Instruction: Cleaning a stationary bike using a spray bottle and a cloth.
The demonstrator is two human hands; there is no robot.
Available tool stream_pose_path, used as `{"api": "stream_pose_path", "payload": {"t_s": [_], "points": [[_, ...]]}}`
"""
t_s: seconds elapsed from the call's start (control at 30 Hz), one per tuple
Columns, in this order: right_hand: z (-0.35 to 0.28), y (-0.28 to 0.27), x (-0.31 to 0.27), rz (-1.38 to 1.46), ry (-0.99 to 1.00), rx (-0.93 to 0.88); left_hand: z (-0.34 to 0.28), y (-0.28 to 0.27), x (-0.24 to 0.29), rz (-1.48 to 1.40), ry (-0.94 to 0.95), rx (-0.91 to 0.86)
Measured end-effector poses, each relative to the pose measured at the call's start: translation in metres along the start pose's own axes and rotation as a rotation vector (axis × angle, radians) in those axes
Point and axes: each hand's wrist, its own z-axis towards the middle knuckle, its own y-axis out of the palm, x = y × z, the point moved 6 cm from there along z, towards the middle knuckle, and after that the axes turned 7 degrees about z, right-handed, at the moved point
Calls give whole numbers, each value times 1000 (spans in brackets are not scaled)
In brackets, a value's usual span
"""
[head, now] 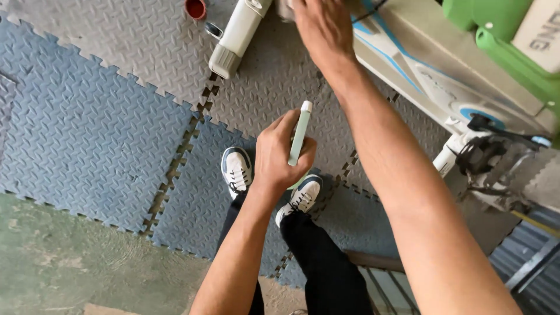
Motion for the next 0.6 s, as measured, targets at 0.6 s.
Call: {"api": "stream_pose_path", "payload": {"t_s": [0.6], "points": [[-61,-15,24,-117,138,346,7,-25,-19,-74,-103,-19]]}}
